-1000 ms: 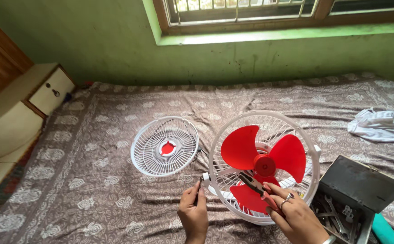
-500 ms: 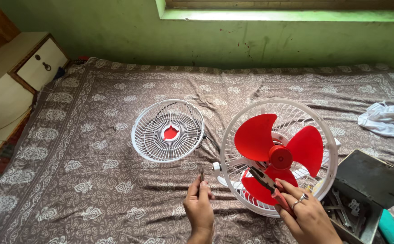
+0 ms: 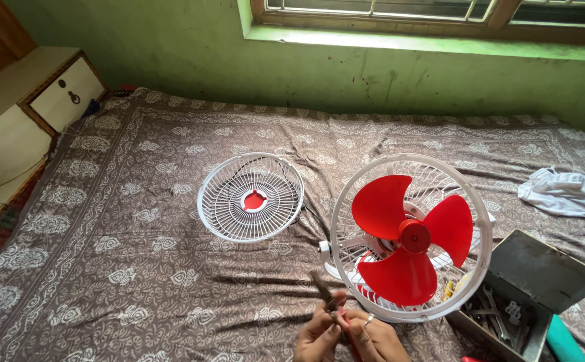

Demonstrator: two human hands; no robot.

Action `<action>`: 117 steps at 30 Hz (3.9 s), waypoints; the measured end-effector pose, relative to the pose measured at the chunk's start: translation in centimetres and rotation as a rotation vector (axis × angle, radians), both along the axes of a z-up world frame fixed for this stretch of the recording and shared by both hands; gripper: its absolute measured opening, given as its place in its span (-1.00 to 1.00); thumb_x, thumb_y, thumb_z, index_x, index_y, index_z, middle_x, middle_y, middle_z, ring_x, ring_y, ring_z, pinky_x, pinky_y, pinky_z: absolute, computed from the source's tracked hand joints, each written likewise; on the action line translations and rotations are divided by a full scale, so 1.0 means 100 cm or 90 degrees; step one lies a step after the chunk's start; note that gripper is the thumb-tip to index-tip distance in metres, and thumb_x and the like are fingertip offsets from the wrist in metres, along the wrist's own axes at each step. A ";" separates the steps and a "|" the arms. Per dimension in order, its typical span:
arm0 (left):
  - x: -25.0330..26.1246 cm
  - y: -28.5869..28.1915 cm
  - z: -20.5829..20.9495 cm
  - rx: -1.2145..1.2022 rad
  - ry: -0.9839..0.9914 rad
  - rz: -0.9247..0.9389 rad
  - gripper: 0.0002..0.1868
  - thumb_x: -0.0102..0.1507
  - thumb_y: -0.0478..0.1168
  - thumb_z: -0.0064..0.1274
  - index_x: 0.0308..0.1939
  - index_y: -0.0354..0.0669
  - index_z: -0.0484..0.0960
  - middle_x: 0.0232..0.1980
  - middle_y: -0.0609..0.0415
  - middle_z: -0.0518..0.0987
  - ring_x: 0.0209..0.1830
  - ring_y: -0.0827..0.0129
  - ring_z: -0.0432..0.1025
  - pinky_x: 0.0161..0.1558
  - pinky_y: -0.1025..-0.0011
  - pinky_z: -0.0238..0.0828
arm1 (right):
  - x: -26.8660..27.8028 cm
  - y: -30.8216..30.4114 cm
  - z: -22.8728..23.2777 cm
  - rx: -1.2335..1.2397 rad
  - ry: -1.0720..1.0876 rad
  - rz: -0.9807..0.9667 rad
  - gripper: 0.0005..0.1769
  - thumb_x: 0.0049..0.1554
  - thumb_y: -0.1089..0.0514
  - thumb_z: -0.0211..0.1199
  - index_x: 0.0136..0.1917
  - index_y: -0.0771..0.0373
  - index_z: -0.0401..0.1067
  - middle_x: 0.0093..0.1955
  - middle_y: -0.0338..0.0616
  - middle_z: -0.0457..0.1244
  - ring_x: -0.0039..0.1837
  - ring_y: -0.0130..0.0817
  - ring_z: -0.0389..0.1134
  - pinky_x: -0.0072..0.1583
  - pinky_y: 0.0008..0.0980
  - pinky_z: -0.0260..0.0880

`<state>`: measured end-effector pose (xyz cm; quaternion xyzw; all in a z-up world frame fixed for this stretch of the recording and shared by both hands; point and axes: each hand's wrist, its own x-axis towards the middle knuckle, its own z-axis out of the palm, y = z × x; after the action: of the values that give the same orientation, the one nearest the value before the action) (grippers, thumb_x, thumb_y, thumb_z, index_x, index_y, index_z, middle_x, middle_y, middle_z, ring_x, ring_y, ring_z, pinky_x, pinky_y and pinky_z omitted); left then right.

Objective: The person is repairing a small electric fan. They use pliers and a wrench to tighten a screw on the fan's neck joint, then manually spin the blades to test the movement.

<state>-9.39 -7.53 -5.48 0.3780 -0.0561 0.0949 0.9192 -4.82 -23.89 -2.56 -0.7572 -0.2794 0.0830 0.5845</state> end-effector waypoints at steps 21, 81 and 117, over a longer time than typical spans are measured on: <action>0.003 -0.012 0.003 0.112 0.230 0.093 -0.78 0.26 -0.31 0.23 -0.08 -0.40 0.82 -0.01 0.09 0.58 0.05 0.36 0.54 0.14 0.42 0.51 | 0.002 0.008 0.041 -0.029 0.156 -0.071 -0.67 0.02 0.28 0.42 0.09 0.39 0.58 -0.10 -0.14 0.43 -0.07 -0.43 0.54 -0.04 -0.47 0.56; -0.005 -0.005 0.065 -0.203 0.204 -0.028 -0.32 0.38 0.13 -0.30 0.35 -0.39 0.25 0.23 -0.28 0.55 0.22 0.05 0.49 0.25 0.06 0.43 | -0.018 0.018 0.025 0.023 0.176 0.060 -0.93 0.19 0.23 0.11 -0.09 0.28 0.30 -0.08 -0.18 0.09 -0.03 -0.37 0.12 0.08 -0.35 0.23; 0.007 0.007 0.065 0.422 0.260 0.200 -0.23 0.32 0.34 -0.17 0.31 -0.22 0.52 -0.04 0.01 0.55 -0.16 0.30 0.43 -0.19 0.28 0.53 | 0.029 -0.054 0.106 0.218 0.405 -0.283 -0.80 0.28 0.12 -0.11 -0.03 0.28 0.26 -0.37 -0.18 0.17 -0.40 -0.53 0.02 -0.37 -0.51 -0.02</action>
<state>-8.73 -6.79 1.06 0.6685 0.1580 0.1340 0.7143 -1.92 -29.25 8.05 -0.6276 0.0754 0.1364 0.7628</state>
